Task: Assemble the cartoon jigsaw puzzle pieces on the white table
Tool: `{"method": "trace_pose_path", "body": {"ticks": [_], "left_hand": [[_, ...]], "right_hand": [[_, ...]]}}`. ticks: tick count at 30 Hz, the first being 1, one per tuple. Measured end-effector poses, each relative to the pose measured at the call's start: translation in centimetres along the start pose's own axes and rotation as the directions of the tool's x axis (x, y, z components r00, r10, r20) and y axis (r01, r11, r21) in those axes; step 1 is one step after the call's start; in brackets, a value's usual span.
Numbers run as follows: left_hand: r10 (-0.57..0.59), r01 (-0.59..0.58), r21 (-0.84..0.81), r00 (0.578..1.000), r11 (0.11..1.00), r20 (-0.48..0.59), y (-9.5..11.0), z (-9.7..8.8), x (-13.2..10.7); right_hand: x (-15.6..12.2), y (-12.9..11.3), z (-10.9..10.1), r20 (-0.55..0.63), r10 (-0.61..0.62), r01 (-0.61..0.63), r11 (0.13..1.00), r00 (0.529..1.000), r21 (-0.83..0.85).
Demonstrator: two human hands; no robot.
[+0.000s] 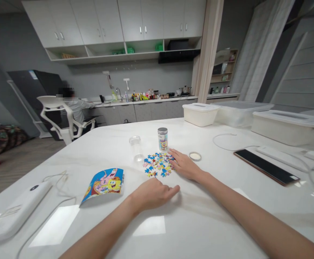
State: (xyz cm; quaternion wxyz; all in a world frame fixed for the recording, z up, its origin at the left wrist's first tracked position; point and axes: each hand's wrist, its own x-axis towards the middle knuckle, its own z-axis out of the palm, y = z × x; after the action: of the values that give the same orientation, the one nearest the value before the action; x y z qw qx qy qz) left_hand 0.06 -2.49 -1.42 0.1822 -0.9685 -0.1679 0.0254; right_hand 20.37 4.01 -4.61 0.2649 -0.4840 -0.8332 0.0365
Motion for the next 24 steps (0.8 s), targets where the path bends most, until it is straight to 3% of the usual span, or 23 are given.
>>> {"method": "trace_pose_path", "body": {"ticks": [5, 8, 13, 17, 20, 22, 24], "left_hand": [[-0.087, 0.087, 0.001, 0.996, 0.996, -0.014, 0.2, 0.5, 0.6], [-0.131, 0.131, 0.009, 0.991, 0.991, -0.02, 0.0, 0.6, 0.7], [-0.11, 0.111, 0.022, 0.993, 0.994, -0.035, 0.4, 0.7, 0.8], [-0.092, 0.095, 0.047, 0.994, 0.994, -0.066, -0.4, 0.7, 0.6], [-0.255, 0.258, 0.056, 0.966, 0.965, -0.049, -2.7, 0.2, -0.9], [-0.45, 0.449, 0.043, 0.893, 0.892, 0.017, -4.7, -0.2, -2.5], [-0.517, 0.516, 0.057, 0.856, 0.855, 0.02, -6.4, -0.4, -4.0]], "right_hand": [[0.4, -0.7, 0.4, -0.026, -0.018, 0.017, 0.999, 1.0, -0.028], [1.1, -0.7, 0.4, 0.037, -0.062, 0.063, 0.998, 0.997, -0.027], [2.1, 0.1, 0.9, 0.154, -0.088, 0.086, 0.996, 0.984, 0.022], [2.0, 0.2, 1.0, 0.14, -0.074, 0.075, 0.997, 0.987, 0.002], [1.7, 0.0, 0.7, 0.116, -0.089, 0.092, 0.996, 0.989, -0.014], [1.6, -0.1, 0.4, 0.101, -0.094, 0.097, 0.995, 0.99, -0.027], [1.5, -0.1, 0.2, 0.091, -0.089, 0.093, 0.995, 0.992, -0.041]]}}
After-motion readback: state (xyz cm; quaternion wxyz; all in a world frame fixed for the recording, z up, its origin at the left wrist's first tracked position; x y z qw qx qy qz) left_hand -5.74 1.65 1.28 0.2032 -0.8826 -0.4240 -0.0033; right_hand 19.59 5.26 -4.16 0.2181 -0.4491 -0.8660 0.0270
